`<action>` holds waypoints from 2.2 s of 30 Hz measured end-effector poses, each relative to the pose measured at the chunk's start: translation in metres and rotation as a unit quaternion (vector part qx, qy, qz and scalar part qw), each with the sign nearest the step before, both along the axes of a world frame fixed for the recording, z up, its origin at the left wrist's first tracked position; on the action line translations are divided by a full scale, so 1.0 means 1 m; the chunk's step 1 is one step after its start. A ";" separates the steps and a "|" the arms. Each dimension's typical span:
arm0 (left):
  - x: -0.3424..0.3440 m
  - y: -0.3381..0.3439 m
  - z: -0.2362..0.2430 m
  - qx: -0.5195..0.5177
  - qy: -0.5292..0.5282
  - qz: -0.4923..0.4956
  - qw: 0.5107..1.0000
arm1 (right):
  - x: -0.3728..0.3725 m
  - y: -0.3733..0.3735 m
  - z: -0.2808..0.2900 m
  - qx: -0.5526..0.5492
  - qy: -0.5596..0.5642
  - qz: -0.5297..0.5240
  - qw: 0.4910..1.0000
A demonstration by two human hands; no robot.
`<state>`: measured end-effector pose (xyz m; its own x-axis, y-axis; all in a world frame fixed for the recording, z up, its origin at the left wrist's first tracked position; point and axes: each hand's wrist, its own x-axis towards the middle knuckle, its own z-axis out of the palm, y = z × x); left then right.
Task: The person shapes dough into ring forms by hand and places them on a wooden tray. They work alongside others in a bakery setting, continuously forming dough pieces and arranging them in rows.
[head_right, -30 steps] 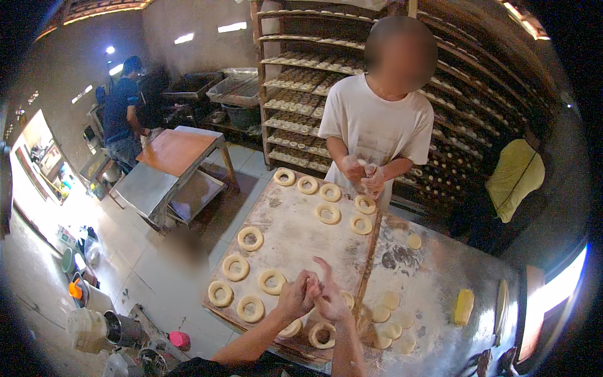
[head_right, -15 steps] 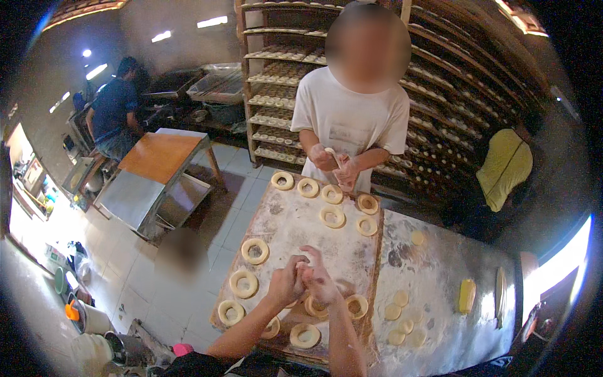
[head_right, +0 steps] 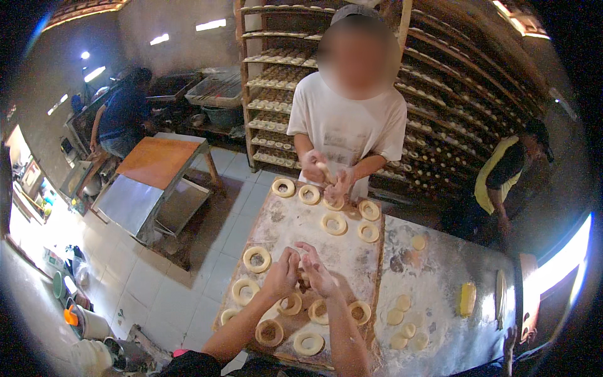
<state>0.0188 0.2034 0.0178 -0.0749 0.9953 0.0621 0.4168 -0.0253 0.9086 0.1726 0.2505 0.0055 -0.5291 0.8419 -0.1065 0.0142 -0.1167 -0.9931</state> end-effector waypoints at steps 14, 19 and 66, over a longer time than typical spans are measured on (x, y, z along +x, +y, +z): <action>-0.050 0.024 -0.056 -0.055 0.397 0.016 0.916 | -0.025 0.009 -0.009 0.221 -0.546 -0.014 0.808; -0.044 0.023 -0.060 -0.062 0.383 0.057 0.920 | -0.031 0.001 0.011 0.174 -0.534 0.004 0.827; 0.320 -0.116 -0.004 -0.038 -0.421 -0.036 0.905 | 0.333 -0.146 0.014 -0.128 0.270 -0.067 0.952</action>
